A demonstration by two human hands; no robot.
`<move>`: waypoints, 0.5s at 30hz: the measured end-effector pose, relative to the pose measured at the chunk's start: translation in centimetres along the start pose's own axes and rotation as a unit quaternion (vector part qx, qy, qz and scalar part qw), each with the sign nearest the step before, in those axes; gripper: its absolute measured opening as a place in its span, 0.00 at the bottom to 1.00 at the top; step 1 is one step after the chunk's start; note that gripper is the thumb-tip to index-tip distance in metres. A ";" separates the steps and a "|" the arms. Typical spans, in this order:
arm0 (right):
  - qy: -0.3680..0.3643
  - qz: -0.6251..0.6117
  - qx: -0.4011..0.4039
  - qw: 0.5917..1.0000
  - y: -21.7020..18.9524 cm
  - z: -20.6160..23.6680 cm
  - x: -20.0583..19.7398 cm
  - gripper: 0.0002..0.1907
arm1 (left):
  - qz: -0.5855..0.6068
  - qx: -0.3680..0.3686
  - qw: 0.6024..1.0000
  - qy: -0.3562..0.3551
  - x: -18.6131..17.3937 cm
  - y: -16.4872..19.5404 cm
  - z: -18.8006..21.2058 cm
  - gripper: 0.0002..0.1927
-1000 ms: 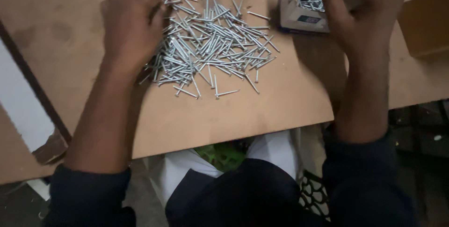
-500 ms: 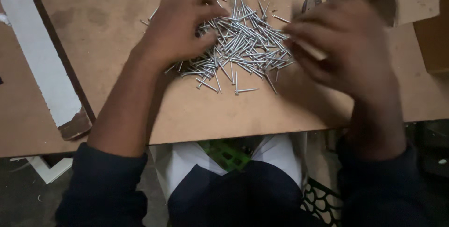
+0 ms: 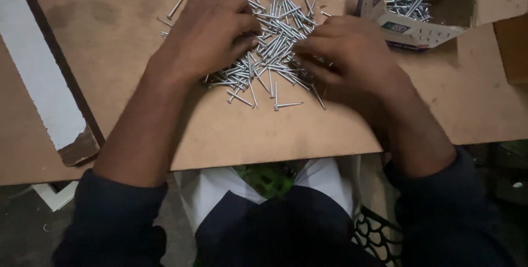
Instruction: The person repeatedly picks up individual nails from a pile on a workbench and places them into a small cardboard box. The hands work continuously, transferring nails one by one from the table surface into the box.
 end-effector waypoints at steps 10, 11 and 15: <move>0.056 0.000 -0.031 0.998 0.6 0.7 0.0 0.08 | 0.001 0.023 0.999 0.031 0.8 0.9 0.5 0.09; 0.057 -0.002 -0.028 0.998 0.7 0.9 0.0 0.08 | -0.003 0.029 0.999 0.037 0.8 1.0 0.5 0.09; 0.061 -0.009 -0.020 0.998 0.9 1.2 0.2 0.08 | -0.006 0.021 0.999 0.033 1.0 0.7 0.5 0.08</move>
Point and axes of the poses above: each hand's wrist, its own z-axis away from the middle knuckle, its own x-axis out of the palm, y = z × x, the point moved 7 cm from there along -z, towards the middle knuckle, and after that the axes turned 4 degrees about z, right-handed, at the moved point
